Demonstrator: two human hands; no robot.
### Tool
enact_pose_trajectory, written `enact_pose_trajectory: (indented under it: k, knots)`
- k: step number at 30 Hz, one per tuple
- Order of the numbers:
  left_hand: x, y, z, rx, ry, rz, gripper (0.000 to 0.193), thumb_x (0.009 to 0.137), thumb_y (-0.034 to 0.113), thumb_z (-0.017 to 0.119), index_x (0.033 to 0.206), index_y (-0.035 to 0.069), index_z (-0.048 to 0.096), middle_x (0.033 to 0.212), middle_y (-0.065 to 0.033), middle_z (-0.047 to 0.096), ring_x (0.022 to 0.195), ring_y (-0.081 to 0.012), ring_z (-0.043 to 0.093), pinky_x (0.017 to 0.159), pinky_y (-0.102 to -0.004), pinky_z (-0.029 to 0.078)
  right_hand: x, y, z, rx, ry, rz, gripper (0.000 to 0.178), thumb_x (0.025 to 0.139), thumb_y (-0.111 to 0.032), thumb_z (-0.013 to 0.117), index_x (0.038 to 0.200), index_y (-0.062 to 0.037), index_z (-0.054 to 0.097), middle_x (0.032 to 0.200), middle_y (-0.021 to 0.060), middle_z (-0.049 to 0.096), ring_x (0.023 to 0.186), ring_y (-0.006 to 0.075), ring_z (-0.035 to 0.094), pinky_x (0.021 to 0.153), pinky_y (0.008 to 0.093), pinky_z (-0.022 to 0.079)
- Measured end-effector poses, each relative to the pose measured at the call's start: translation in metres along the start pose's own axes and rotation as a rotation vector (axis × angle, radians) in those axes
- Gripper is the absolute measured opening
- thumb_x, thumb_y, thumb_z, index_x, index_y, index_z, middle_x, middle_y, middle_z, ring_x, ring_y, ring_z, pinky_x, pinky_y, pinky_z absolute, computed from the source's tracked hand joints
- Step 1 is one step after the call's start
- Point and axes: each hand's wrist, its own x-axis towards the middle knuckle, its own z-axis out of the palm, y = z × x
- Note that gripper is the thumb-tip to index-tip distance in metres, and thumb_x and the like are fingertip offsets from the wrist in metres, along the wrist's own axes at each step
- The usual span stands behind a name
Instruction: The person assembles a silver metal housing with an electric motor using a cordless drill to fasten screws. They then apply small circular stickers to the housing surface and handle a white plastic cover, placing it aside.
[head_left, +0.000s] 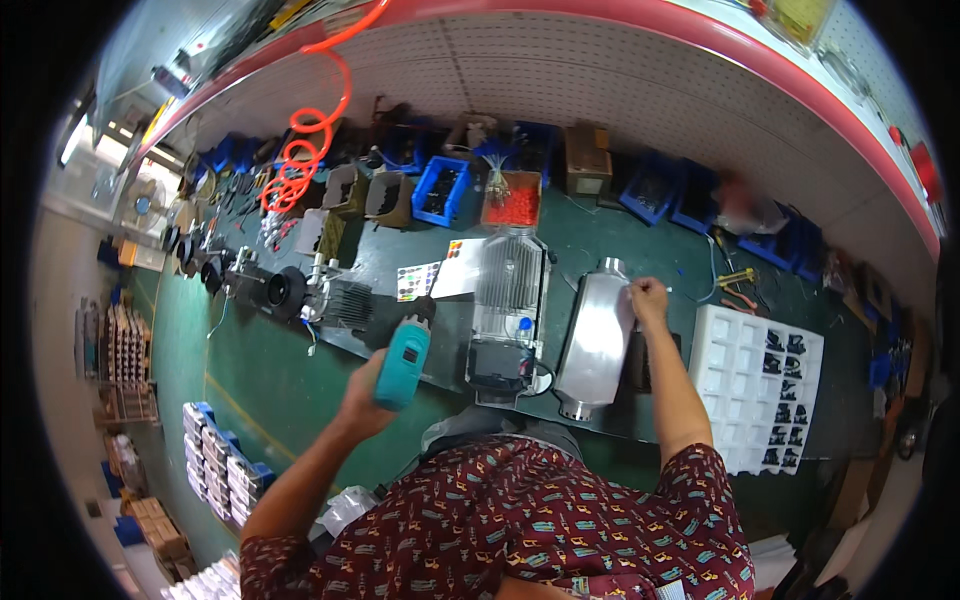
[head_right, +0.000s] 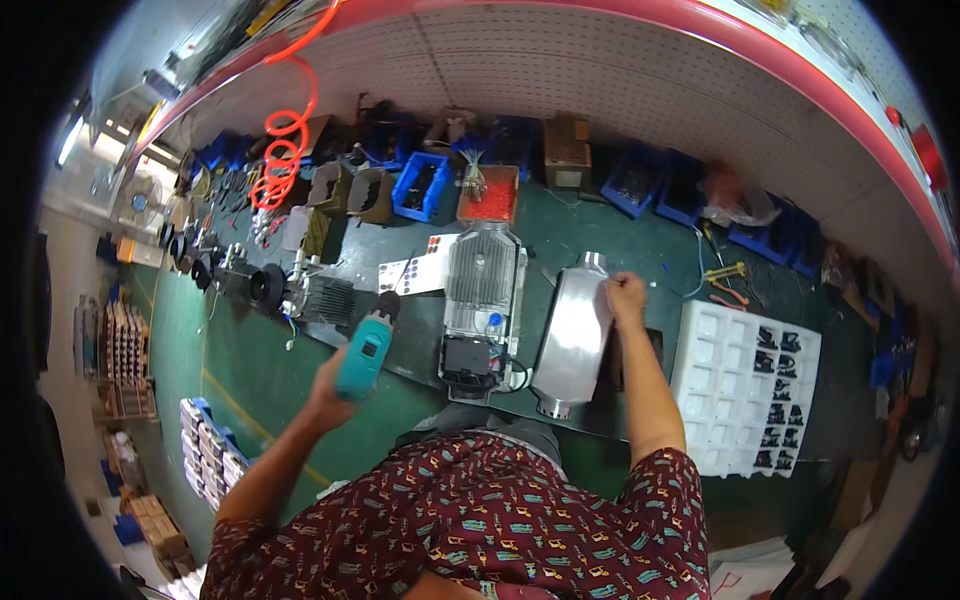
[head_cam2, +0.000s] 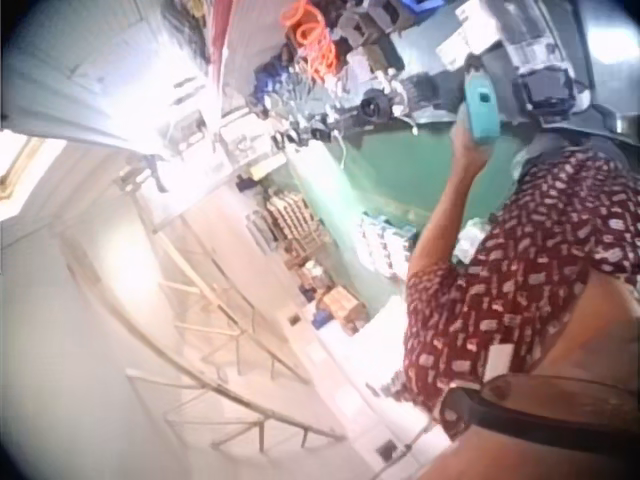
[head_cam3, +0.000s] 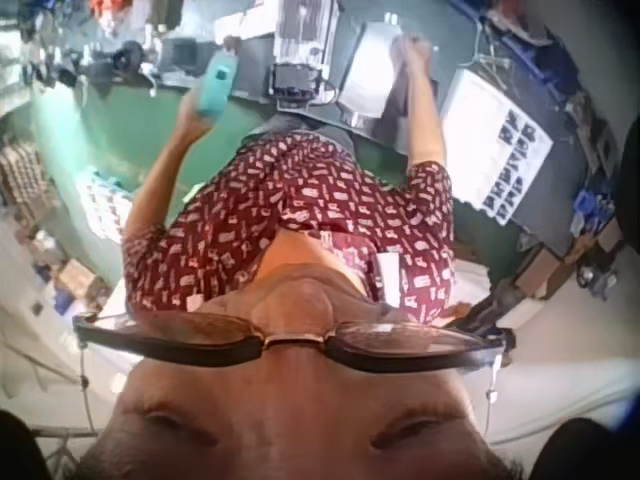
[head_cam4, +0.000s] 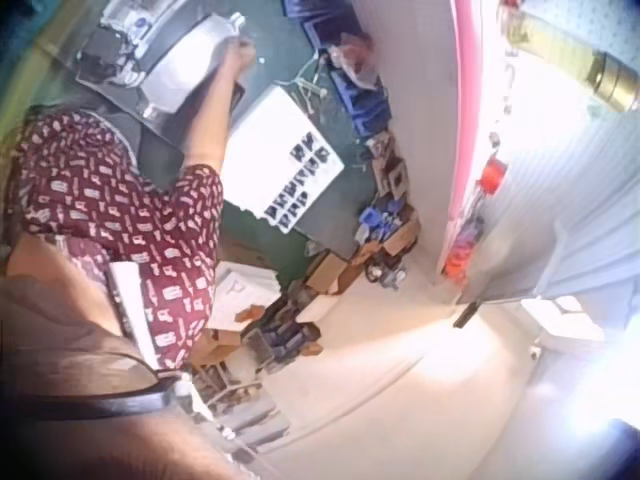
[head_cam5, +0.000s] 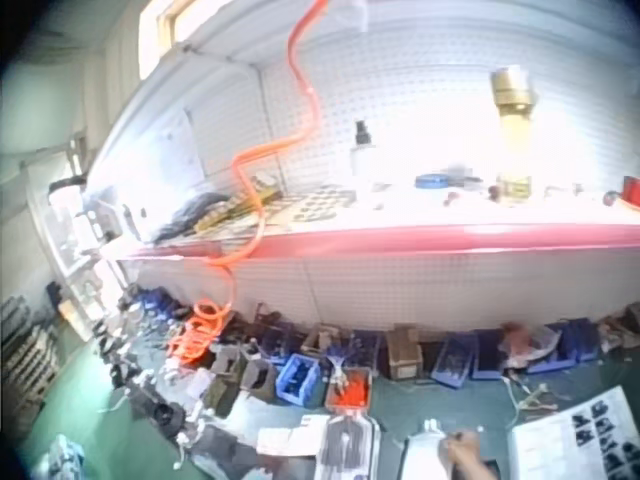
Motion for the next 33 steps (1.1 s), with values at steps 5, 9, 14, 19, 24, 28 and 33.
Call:
enact_pose_trajectory:
  k: [5, 9, 14, 19, 24, 28, 33]
  knots:
    - [-0.026, -0.114, 0.085, 0.112, 0.105, -0.416, 0.07, 0.07, 0.014, 0.085, 0.131, 0.003, 0.051, 0.118, -0.0222, 0.063, 0.112, -0.0395, 0.06, 0.098, -0.0463, 0.049, 0.032, 0.022, -0.019, -0.443, -0.036, 0.064, 0.04, 0.075, -0.024, 0.075, 0.11, -0.0044, 0.073, 0.097, 0.0169, 0.074, 0.097, 0.0313, 0.071, 0.088, 0.0389, 0.055]
    - [-0.035, -0.15, 0.107, 0.301, 0.103, -0.676, 0.074, 0.071, 0.011, 0.082, 0.136, 0.007, 0.048, 0.122, -0.0213, 0.061, 0.121, -0.0407, 0.053, 0.106, -0.0486, 0.04, 0.005, -0.101, 0.03, -0.722, 0.095, -0.25, 0.039, 0.082, -0.017, 0.072, 0.119, -0.0079, 0.069, 0.127, 0.02, 0.065, 0.119, 0.0408, 0.06, 0.098, 0.0495, 0.05]
    - [-0.015, -0.199, 0.131, 0.333, 0.179, -0.617, 0.08, 0.071, 0.009, 0.083, 0.14, 0.007, 0.043, 0.131, -0.0185, 0.057, 0.127, -0.0399, 0.048, 0.11, -0.0514, 0.034, 0.019, -0.22, 0.132, -0.508, -0.346, -0.778, 0.021, 0.085, -0.008, 0.065, 0.104, -0.0074, 0.075, 0.104, 0.0169, 0.071, 0.102, 0.0378, 0.066, 0.088, 0.047, 0.054]
    - [0.015, -0.214, 0.134, 0.242, 0.189, -0.711, 0.078, 0.073, 0.007, 0.082, 0.141, 0.008, 0.043, 0.134, -0.0187, 0.056, 0.128, -0.0412, 0.048, 0.11, -0.0528, 0.033, 0.085, -0.22, 0.233, -0.938, -0.793, -0.795, 0.027, 0.08, -0.009, 0.071, 0.107, -0.0088, 0.073, 0.107, 0.0159, 0.072, 0.103, 0.0355, 0.067, 0.092, 0.0461, 0.054]
    - [0.012, -0.236, 0.143, 0.144, 0.276, -0.573, 0.076, 0.075, 0.007, 0.078, 0.142, 0.007, 0.044, 0.132, -0.0193, 0.056, 0.125, -0.0428, 0.049, 0.109, -0.054, 0.033, 0.09, -0.209, 0.273, -1.111, -0.932, -0.72, 0.038, 0.073, -0.011, 0.08, 0.11, -0.0093, 0.07, 0.123, 0.0164, 0.068, 0.118, 0.0347, 0.064, 0.098, 0.0445, 0.053]
    - [0.011, -0.237, 0.134, 0.152, 0.28, -0.525, 0.069, 0.075, 0.007, 0.075, 0.139, 0.005, 0.049, 0.129, -0.0192, 0.058, 0.12, -0.0425, 0.052, 0.106, -0.0526, 0.036, 0.091, -0.22, 0.269, -1.085, -1.047, -0.504, 0.04, 0.076, -0.011, 0.079, 0.114, -0.0068, 0.068, 0.12, 0.0185, 0.068, 0.117, 0.0371, 0.064, 0.098, 0.0446, 0.053]
    - [0.007, -0.229, 0.11, 0.167, 0.261, -0.42, 0.059, 0.076, 0.008, 0.073, 0.133, 0.005, 0.056, 0.127, -0.0191, 0.059, 0.118, -0.0415, 0.053, 0.103, -0.0513, 0.039, 0.091, -0.212, 0.26, -1.01, -0.931, -0.631, 0.04, 0.079, -0.013, 0.078, 0.117, -0.008, 0.068, 0.12, 0.0194, 0.068, 0.117, 0.0374, 0.064, 0.099, 0.0442, 0.052]
